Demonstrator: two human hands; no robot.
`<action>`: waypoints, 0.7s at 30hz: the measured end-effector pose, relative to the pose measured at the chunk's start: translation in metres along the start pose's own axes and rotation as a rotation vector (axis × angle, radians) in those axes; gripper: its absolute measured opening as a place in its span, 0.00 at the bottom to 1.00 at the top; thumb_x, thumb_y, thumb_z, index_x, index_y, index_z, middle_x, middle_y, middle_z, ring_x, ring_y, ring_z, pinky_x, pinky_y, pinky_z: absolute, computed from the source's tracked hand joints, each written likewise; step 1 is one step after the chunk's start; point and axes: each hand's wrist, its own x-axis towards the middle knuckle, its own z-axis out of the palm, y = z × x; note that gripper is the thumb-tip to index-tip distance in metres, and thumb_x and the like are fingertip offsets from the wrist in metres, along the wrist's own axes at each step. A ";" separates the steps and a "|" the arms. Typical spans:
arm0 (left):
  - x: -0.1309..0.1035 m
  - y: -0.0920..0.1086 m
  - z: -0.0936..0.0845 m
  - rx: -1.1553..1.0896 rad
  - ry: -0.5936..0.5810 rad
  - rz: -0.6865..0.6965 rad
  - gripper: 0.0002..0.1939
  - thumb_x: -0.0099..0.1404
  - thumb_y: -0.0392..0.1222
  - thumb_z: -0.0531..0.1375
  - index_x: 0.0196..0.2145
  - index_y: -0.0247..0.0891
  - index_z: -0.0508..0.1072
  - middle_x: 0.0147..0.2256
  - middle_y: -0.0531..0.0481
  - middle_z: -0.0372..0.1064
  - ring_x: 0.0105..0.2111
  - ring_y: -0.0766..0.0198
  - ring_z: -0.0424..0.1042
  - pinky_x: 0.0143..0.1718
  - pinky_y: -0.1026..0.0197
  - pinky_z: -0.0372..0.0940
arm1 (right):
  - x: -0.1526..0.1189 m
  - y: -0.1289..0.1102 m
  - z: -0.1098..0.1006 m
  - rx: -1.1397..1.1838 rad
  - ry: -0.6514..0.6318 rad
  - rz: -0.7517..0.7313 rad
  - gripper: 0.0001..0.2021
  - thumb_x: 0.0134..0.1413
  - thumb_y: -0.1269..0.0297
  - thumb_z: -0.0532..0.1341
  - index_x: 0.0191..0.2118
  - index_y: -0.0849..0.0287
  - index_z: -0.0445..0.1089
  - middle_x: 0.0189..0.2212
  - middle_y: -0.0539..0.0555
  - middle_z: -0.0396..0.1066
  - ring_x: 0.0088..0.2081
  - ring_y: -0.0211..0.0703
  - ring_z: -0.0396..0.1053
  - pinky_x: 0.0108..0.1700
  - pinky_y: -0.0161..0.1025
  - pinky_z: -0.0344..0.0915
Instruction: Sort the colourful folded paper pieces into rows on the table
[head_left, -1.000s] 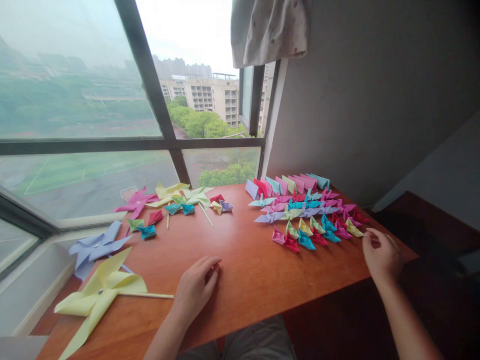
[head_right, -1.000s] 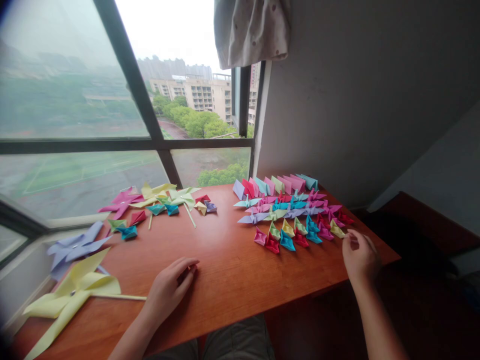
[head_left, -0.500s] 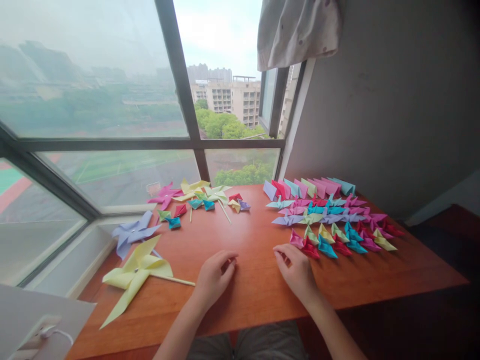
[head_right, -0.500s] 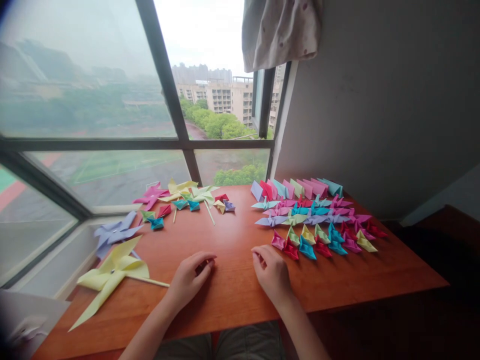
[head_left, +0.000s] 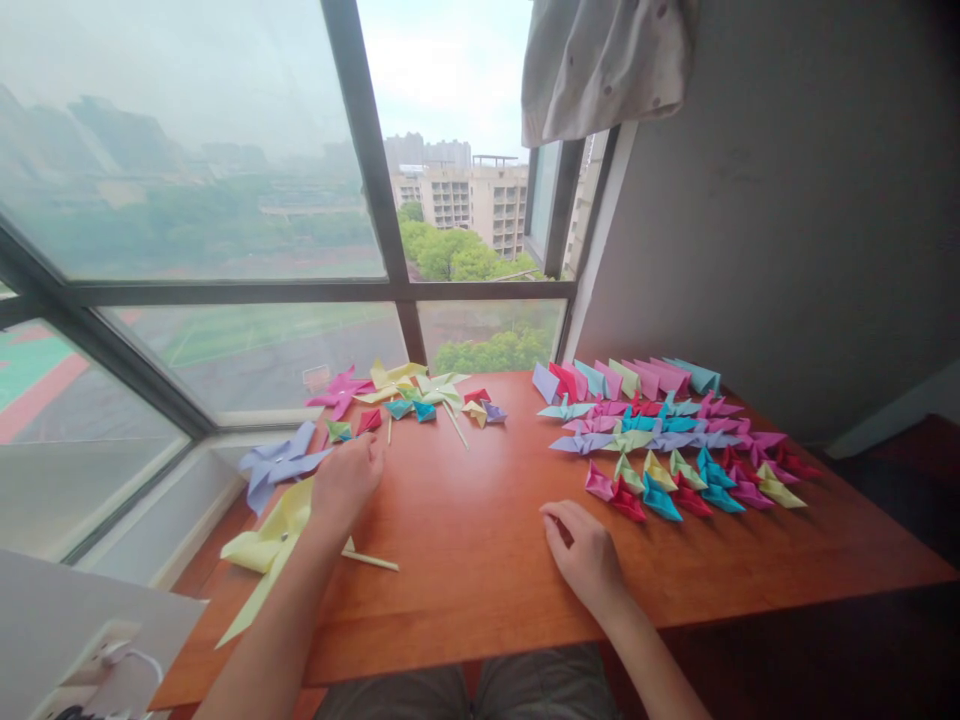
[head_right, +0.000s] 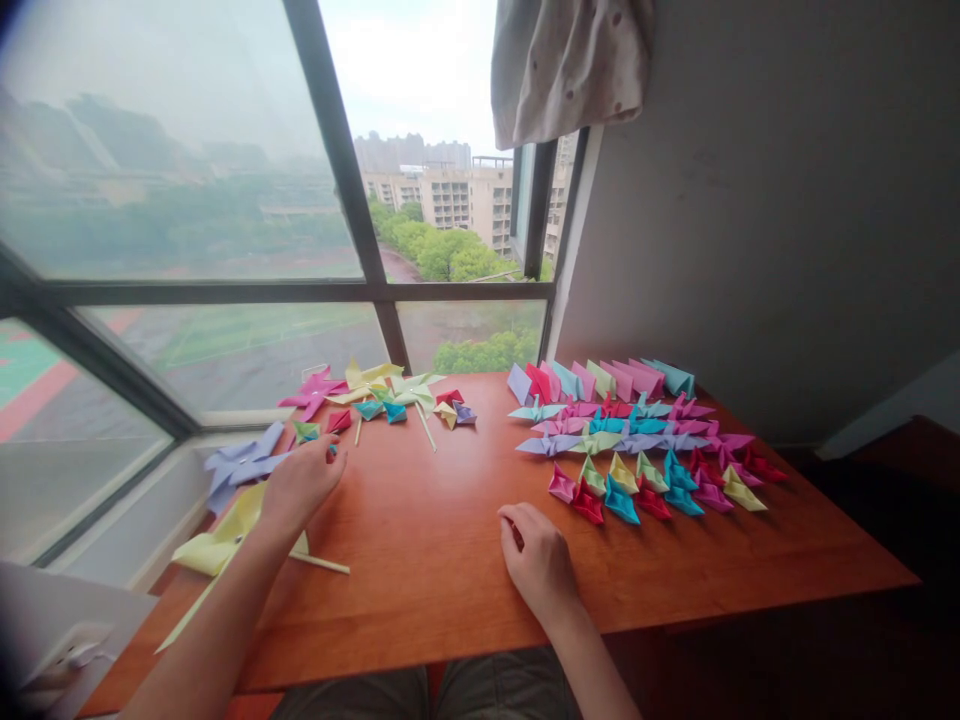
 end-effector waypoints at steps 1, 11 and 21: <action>0.004 -0.005 0.000 0.025 0.006 -0.024 0.19 0.67 0.45 0.51 0.47 0.32 0.73 0.40 0.33 0.76 0.40 0.43 0.75 0.39 0.50 0.66 | 0.000 0.001 0.000 0.005 0.006 0.004 0.11 0.61 0.69 0.53 0.39 0.56 0.73 0.33 0.55 0.74 0.35 0.44 0.73 0.38 0.37 0.69; 0.014 -0.016 0.009 0.164 -0.037 -0.098 0.18 0.68 0.49 0.50 0.46 0.35 0.71 0.39 0.35 0.76 0.38 0.45 0.76 0.36 0.54 0.67 | -0.001 0.005 0.002 0.011 0.005 0.021 0.11 0.60 0.70 0.53 0.39 0.56 0.73 0.34 0.55 0.75 0.36 0.44 0.74 0.40 0.37 0.70; -0.014 -0.011 0.002 0.108 0.042 0.004 0.12 0.67 0.40 0.49 0.36 0.38 0.72 0.37 0.41 0.75 0.39 0.50 0.75 0.36 0.57 0.65 | -0.001 0.006 0.002 0.020 0.012 0.023 0.11 0.60 0.69 0.53 0.39 0.56 0.72 0.34 0.55 0.74 0.36 0.44 0.74 0.40 0.38 0.70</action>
